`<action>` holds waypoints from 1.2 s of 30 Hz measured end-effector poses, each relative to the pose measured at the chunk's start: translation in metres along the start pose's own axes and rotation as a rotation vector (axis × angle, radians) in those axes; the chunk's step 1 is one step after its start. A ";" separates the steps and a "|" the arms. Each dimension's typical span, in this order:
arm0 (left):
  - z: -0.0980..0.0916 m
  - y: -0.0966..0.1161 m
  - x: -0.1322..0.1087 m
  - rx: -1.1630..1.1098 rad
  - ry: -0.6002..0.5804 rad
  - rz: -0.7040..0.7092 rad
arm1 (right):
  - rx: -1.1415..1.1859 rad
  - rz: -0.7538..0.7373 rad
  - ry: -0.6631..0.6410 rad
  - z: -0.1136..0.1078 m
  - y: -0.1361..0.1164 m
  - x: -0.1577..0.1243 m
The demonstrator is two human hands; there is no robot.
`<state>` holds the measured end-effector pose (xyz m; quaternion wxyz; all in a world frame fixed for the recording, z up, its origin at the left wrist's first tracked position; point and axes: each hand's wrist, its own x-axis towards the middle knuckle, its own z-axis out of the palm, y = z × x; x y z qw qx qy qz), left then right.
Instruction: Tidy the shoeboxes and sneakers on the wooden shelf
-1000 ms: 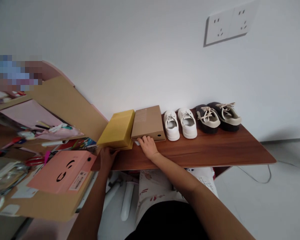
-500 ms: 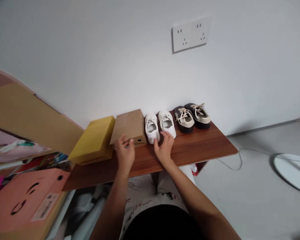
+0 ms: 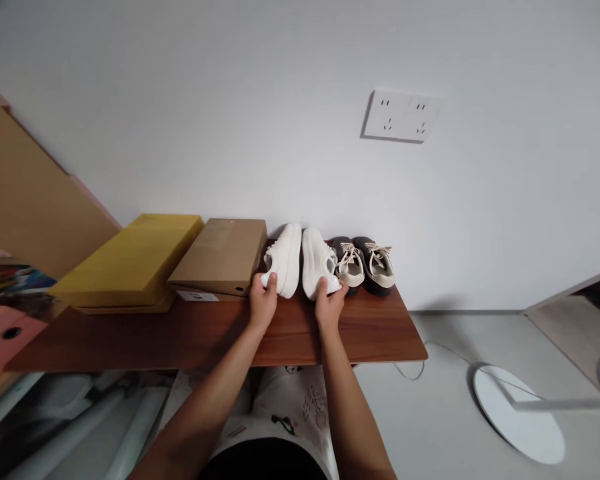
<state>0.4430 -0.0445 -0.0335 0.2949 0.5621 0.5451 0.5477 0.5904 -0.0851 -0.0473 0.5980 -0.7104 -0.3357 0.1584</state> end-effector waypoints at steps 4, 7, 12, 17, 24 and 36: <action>0.015 -0.009 -0.007 -0.336 -0.088 -0.274 | 0.018 0.103 -0.015 -0.007 -0.005 -0.002; 0.022 -0.014 -0.012 -0.296 -0.073 -0.337 | -0.036 0.149 -0.070 -0.012 -0.008 -0.007; 0.014 -0.019 -0.029 -0.119 -0.007 -0.045 | -0.163 0.119 -0.124 -0.023 -0.005 -0.016; -0.003 -0.011 -0.059 0.035 -0.010 0.348 | -0.317 -0.093 -0.126 -0.048 0.009 -0.008; 0.071 0.061 -0.076 0.161 -0.481 0.583 | -0.458 -0.427 0.277 -0.103 0.026 0.088; 0.165 0.102 -0.022 -0.233 -0.568 -0.290 | -0.058 0.026 0.403 -0.105 0.059 0.118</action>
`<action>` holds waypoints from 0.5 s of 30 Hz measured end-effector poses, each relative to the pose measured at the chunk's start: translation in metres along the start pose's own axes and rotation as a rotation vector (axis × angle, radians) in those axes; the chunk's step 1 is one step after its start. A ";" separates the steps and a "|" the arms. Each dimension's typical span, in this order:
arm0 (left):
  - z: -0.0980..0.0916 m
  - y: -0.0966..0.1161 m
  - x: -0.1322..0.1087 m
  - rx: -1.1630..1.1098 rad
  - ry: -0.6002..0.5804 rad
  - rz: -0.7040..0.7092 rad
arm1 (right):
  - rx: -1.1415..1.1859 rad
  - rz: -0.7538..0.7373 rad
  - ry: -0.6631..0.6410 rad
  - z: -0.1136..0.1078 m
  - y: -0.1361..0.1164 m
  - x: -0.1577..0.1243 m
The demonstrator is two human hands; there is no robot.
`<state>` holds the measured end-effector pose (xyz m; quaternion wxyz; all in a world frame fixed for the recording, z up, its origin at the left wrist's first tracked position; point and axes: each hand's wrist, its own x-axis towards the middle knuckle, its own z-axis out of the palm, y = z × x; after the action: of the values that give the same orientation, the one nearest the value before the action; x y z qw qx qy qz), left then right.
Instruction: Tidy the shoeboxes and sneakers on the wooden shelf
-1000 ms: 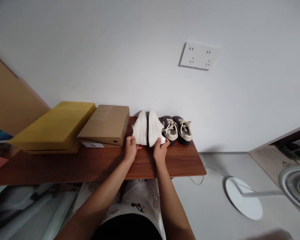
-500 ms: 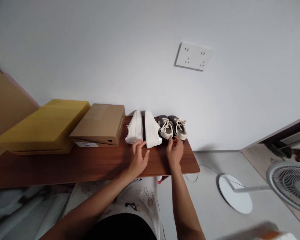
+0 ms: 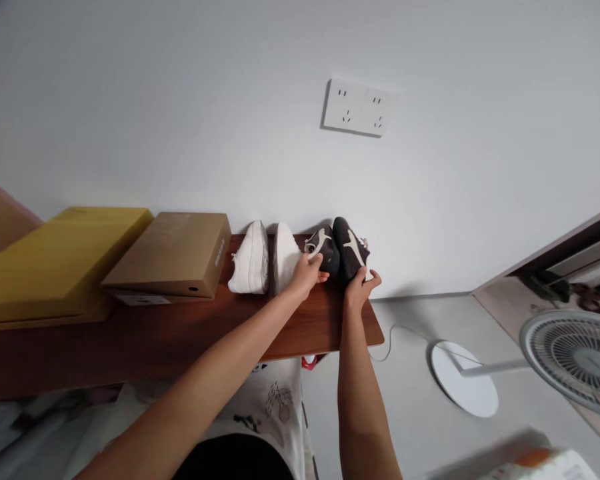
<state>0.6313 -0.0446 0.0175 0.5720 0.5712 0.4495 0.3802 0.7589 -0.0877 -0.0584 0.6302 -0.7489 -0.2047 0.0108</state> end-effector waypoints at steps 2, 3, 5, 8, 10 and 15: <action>-0.003 -0.003 -0.002 -0.199 -0.002 -0.143 | -0.007 0.066 -0.029 0.000 0.002 0.002; -0.003 -0.003 -0.003 -0.235 0.005 -0.185 | -0.028 0.075 -0.042 0.000 0.002 0.003; -0.003 -0.001 -0.006 -0.227 0.027 -0.213 | -0.087 0.049 -0.038 0.001 0.001 0.002; -0.005 0.002 -0.016 -0.163 0.033 -0.140 | -0.166 -0.061 0.037 -0.002 0.000 0.000; -0.015 0.000 -0.032 -0.142 0.010 -0.061 | -0.184 -0.131 0.083 -0.004 0.002 -0.001; -0.092 -0.025 -0.093 -0.043 -0.114 0.075 | -0.169 -0.226 0.136 -0.008 0.014 0.000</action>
<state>0.5133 -0.1059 0.0055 0.5943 0.5959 0.3863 0.3775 0.7653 -0.0965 -0.0695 0.5746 -0.7704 -0.2446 -0.1280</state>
